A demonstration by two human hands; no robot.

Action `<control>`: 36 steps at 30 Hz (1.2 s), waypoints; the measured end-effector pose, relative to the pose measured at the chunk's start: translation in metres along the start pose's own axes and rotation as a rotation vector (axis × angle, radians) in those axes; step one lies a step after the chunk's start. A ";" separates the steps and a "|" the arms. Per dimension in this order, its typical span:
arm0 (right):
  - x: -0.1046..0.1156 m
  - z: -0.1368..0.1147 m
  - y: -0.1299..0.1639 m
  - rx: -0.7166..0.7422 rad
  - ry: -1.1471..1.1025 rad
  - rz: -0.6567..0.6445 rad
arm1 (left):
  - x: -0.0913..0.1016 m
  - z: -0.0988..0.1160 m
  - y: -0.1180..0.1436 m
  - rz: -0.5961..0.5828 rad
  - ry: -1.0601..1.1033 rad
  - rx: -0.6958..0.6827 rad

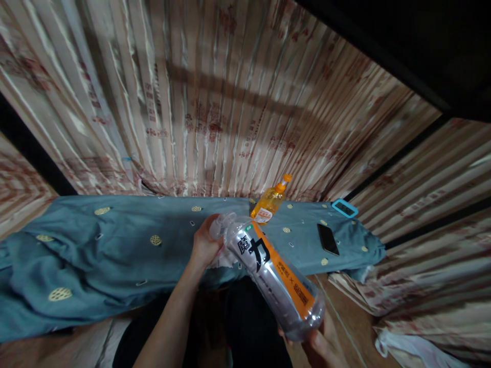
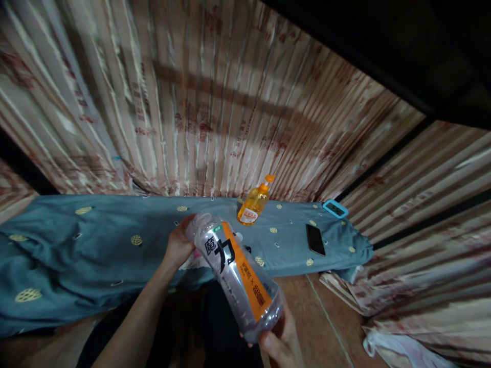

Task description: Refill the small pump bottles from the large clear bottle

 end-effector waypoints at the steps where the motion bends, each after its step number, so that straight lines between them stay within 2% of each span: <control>1: -0.001 0.001 0.000 -0.006 -0.007 0.001 | 0.000 0.000 0.000 0.001 0.002 0.001; 5: -0.010 -0.005 -0.001 -0.020 -0.030 -0.005 | 0.000 -0.002 -0.001 0.000 0.002 0.001; 10: -0.030 -0.028 0.000 -0.038 -0.043 -0.002 | 0.002 -0.003 -0.002 0.003 -0.030 0.001; 16: -0.049 -0.048 -0.003 -0.044 -0.137 -0.060 | 0.005 -0.007 -0.005 0.020 -0.066 -0.029; 22: -0.046 -0.043 -0.005 -0.058 -0.188 -0.028 | 0.007 -0.013 -0.010 0.043 -0.083 -0.047; 25: -0.045 -0.039 -0.007 -0.032 -0.199 -0.069 | 0.008 -0.014 -0.012 0.046 -0.089 -0.045; 36: -0.045 -0.032 -0.016 -0.019 -0.181 -0.076 | 0.012 -0.001 -0.019 0.001 -0.088 -0.020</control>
Point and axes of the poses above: each hand's wrist, its own y-axis away from the middle knuckle, its own x-axis out of the back of the hand, z = x × y, the point moved 2 cm from there along -y, towards the middle knuckle, and after that the axes turned 11 degrees about x, right-handed, at the moved point
